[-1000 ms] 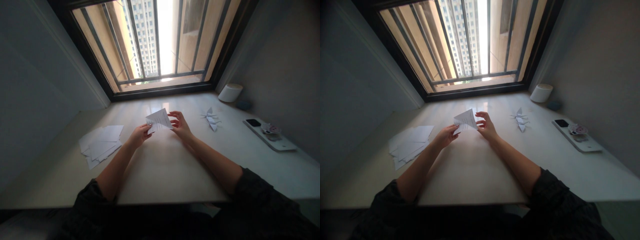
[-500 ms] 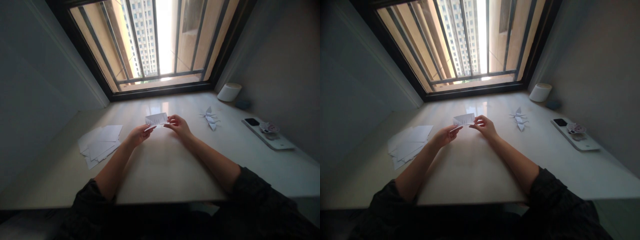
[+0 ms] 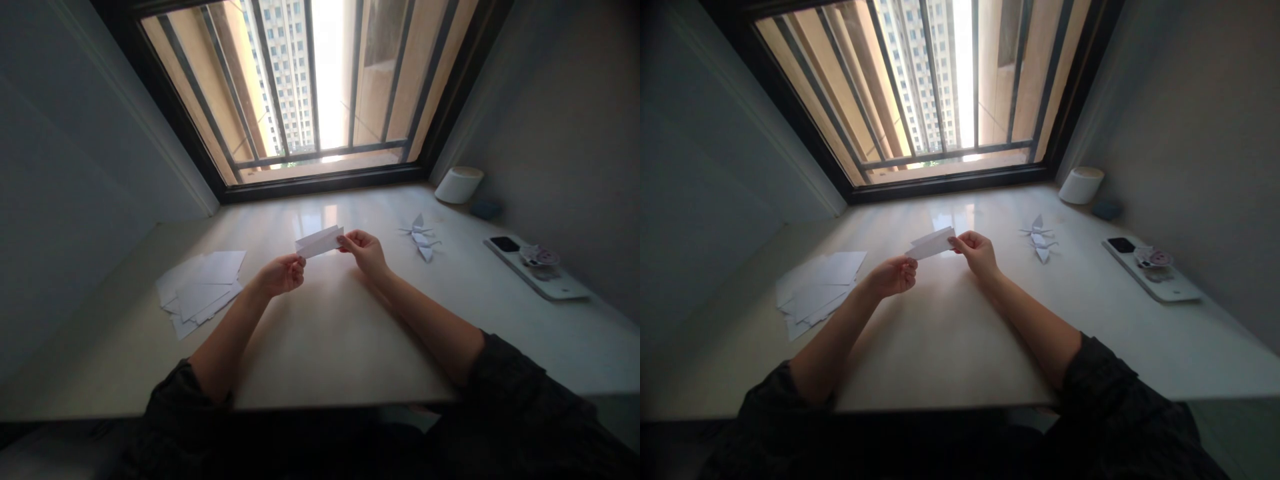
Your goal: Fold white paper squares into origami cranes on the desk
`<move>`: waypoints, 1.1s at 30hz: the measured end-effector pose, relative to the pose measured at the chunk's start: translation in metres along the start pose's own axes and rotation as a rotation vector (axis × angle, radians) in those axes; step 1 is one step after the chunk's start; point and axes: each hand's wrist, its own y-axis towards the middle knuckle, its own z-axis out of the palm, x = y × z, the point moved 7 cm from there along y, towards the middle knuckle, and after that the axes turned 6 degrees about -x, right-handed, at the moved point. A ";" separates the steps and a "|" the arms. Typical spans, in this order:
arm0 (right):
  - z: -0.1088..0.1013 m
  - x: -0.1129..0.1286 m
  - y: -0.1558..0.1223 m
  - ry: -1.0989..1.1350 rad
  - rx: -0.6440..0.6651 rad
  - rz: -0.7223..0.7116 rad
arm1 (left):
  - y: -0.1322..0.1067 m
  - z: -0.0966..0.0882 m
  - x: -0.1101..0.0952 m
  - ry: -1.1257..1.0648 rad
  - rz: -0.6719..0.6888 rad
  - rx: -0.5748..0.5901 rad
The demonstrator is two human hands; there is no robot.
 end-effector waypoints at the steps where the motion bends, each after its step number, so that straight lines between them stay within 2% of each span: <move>1: -0.001 0.000 0.000 -0.001 -0.007 0.004 | 0.000 0.000 0.000 0.012 -0.006 0.004; 4: -0.005 -0.001 0.001 0.024 -0.058 0.030 | 0.004 -0.004 -0.003 0.192 0.071 -0.050; 6: -0.009 -0.001 0.002 0.033 -0.102 0.034 | 0.006 -0.008 -0.013 0.360 0.226 -0.131; 8: -0.009 0.001 0.002 0.013 -0.110 0.014 | 0.001 -0.009 -0.028 0.477 0.482 -0.234; 10: -0.004 0.004 -0.001 -0.021 -0.069 -0.013 | -0.015 -0.003 -0.043 0.585 0.804 -0.317; 12: 0.004 0.005 -0.006 -0.041 -0.002 -0.028 | -0.031 0.013 -0.047 0.780 1.065 -0.307; 13: 0.008 0.006 -0.009 -0.058 0.038 -0.035 | -0.035 0.021 -0.045 0.869 1.125 -0.274; 14: 0.012 0.007 -0.012 -0.078 0.064 -0.049 | -0.037 0.026 -0.041 0.912 1.144 -0.243; 16: 0.015 0.008 -0.017 -0.113 0.087 -0.075 | -0.033 0.028 -0.034 0.899 1.073 -0.208; 18: 0.016 0.010 -0.019 -0.132 0.085 -0.098 | -0.026 0.025 -0.028 0.818 0.978 -0.191; 21: 0.015 0.012 -0.020 -0.114 0.068 -0.119 | -0.019 0.022 -0.024 0.677 0.918 -0.140; 27: 0.012 0.009 -0.018 -0.087 0.037 -0.104 | -0.018 0.024 -0.023 0.606 0.920 -0.103; 33: 0.014 0.006 -0.017 -0.047 0.050 -0.111 | -0.018 0.019 -0.025 0.632 0.984 -0.180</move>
